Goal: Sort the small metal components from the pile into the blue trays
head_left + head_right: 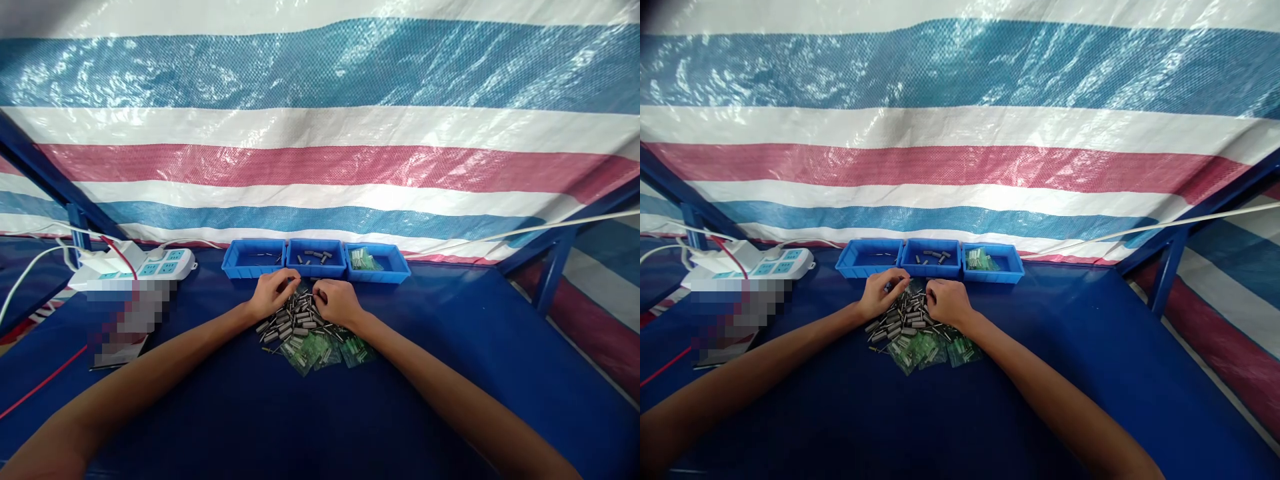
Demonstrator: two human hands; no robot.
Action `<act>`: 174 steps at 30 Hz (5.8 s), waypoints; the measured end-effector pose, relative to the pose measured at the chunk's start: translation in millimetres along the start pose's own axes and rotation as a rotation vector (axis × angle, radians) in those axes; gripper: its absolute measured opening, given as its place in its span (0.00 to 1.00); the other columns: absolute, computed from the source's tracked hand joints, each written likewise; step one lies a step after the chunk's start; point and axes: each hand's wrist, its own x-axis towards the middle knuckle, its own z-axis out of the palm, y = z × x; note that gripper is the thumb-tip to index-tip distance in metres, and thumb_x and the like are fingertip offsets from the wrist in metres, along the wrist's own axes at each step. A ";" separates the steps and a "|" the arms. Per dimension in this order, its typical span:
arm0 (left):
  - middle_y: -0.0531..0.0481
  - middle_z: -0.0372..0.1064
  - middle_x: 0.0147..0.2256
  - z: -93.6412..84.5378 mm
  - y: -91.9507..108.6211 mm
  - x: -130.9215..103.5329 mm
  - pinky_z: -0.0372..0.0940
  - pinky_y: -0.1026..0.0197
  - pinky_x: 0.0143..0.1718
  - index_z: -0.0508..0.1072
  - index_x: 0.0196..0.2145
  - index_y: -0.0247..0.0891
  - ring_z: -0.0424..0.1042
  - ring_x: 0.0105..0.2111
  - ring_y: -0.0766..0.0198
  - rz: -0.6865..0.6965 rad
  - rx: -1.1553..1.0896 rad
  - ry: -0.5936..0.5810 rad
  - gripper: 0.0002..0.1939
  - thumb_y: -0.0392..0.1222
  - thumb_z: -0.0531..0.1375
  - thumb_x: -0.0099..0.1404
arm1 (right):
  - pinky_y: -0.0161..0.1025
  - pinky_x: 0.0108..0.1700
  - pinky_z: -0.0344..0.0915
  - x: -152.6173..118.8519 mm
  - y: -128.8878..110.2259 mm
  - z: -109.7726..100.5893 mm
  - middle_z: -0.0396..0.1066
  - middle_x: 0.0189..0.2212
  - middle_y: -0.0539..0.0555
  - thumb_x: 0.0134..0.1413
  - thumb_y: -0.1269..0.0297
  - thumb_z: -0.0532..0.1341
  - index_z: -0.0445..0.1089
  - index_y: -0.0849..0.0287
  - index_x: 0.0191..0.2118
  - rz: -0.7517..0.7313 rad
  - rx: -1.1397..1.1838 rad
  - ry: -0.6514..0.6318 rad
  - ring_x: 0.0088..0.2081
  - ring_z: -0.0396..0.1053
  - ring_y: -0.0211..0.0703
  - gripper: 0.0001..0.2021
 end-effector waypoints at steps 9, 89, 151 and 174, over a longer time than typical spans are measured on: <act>0.48 0.71 0.35 -0.2 1.4 2.7 0.60 0.69 0.25 0.70 0.45 0.37 0.64 0.21 0.73 0.071 -0.005 -0.105 0.11 0.43 0.54 0.67 | 0.34 0.29 0.58 -3.3 -3.7 0.7 0.67 0.31 0.55 0.63 0.66 0.49 0.66 0.59 0.38 -0.098 0.156 0.209 0.27 0.64 0.38 0.09; 0.49 0.70 0.28 -3.3 -0.4 4.2 0.63 0.65 0.31 0.73 0.34 0.35 0.68 0.28 0.66 -0.076 -0.016 0.080 0.11 0.43 0.55 0.67 | 0.36 0.24 0.61 -5.6 1.1 0.6 0.64 0.28 0.55 0.63 0.68 0.49 0.57 0.65 0.60 -0.254 0.270 0.284 0.24 0.61 0.38 0.21; 0.48 0.72 0.32 -3.1 -1.7 4.8 0.65 0.64 0.35 0.73 0.37 0.36 0.71 0.32 0.65 -0.045 -0.123 0.042 0.07 0.40 0.56 0.66 | 0.35 0.23 0.56 -5.6 2.6 2.5 0.65 0.22 0.52 0.58 0.70 0.55 0.68 0.66 0.50 -0.351 0.355 0.262 0.22 0.61 0.37 0.15; 0.47 0.74 0.33 -1.0 1.4 3.7 0.68 0.65 0.35 0.75 0.37 0.36 0.72 0.33 0.65 0.119 -0.105 -0.003 0.06 0.37 0.58 0.65 | 0.36 0.31 0.64 -3.4 2.0 6.3 0.69 0.30 0.55 0.62 0.68 0.52 0.68 0.61 0.44 -0.171 0.276 0.272 0.28 0.66 0.39 0.10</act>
